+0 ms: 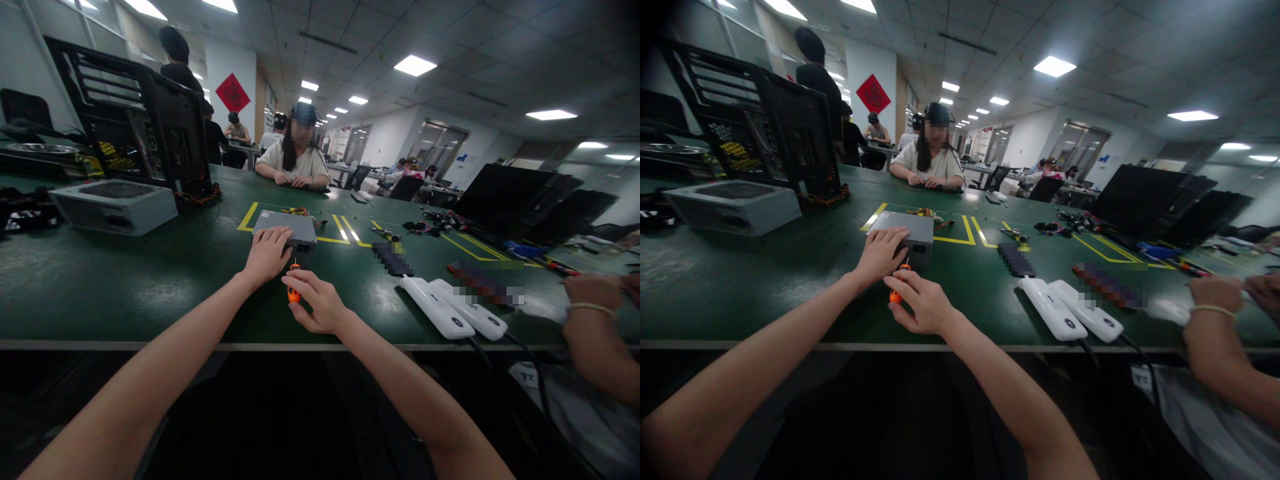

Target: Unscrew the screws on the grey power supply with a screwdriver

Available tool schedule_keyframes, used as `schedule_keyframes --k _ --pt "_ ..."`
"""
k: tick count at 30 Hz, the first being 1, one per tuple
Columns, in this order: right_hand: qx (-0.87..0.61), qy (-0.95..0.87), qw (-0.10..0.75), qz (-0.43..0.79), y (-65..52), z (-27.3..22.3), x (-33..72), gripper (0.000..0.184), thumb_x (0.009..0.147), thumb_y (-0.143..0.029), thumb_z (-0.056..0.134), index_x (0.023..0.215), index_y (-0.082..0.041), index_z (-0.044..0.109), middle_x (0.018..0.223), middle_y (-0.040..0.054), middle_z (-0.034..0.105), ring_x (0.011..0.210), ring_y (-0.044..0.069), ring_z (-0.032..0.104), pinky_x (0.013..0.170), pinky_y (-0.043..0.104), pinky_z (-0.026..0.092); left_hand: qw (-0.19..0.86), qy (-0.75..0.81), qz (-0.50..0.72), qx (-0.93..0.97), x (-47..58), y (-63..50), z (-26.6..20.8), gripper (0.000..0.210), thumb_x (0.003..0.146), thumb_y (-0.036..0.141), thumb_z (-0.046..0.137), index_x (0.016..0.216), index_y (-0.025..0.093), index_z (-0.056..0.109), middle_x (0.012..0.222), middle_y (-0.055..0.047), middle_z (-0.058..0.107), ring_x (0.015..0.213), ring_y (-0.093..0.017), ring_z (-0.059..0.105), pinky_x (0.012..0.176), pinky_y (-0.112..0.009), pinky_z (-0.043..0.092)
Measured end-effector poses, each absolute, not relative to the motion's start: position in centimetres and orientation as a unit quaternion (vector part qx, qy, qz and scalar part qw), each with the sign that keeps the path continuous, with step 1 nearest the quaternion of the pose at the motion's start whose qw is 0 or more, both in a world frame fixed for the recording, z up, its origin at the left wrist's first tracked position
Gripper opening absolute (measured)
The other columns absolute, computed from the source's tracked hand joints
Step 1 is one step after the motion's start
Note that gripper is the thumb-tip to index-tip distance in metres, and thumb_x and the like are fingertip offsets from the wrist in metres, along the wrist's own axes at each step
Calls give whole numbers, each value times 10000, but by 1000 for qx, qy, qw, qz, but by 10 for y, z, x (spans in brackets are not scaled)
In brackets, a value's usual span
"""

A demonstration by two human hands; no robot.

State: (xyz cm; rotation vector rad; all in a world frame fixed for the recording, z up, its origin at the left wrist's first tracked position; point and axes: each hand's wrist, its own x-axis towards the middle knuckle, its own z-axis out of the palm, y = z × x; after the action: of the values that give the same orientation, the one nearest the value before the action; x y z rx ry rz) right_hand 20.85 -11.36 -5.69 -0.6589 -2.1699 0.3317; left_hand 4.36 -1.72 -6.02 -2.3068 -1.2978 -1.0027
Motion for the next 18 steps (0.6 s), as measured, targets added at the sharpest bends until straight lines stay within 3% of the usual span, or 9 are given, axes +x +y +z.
schedule_keyframes --k 3,7,12,15,18 --pt "-274 -868 397 115 -114 -58 208 308 774 -306 625 1080 -272 624 1221 76 589 1043 212 608 917 392 483 157 -455 -350 -804 44 -17 -60 390 882 259 406 1258 192 485 1326 -77 518 1212 -253 440 1015 -421 277" --pt "-258 -861 424 113 -111 -64 208 344 738 -330 673 1060 -238 592 1194 95 606 1106 226 577 930 400 477 149 -459 -344 -805 43 -18 -59 395 880 260 410 1263 196 483 1336 -79 510 1218 -256 436 1018 -428 277" --pt "-240 -872 418 86 -114 -59 207 340 792 -269 594 1130 -239 567 1210 95 590 1128 212 566 938 378 476 145 -461 -346 -804 44 -17 -60 398 876 261 416 1264 210 485 1338 -73 510 1224 -253 433 1024 -428 273" --pt "-245 -883 397 44 -115 -57 206 274 803 -289 586 1074 -255 609 1187 83 601 1050 205 608 897 363 501 148 -460 -348 -803 44 -16 -61 396 878 264 411 1262 203 486 1335 -76 512 1223 -255 434 1024 -428 272" --pt "-227 -882 413 -32 -110 -63 205 270 797 -326 609 1030 -193 581 1130 122 624 996 210 635 825 337 538 147 -463 -345 -803 44 -16 -61 398 880 264 410 1266 199 479 1344 -74 505 1225 -254 432 1023 -427 272"
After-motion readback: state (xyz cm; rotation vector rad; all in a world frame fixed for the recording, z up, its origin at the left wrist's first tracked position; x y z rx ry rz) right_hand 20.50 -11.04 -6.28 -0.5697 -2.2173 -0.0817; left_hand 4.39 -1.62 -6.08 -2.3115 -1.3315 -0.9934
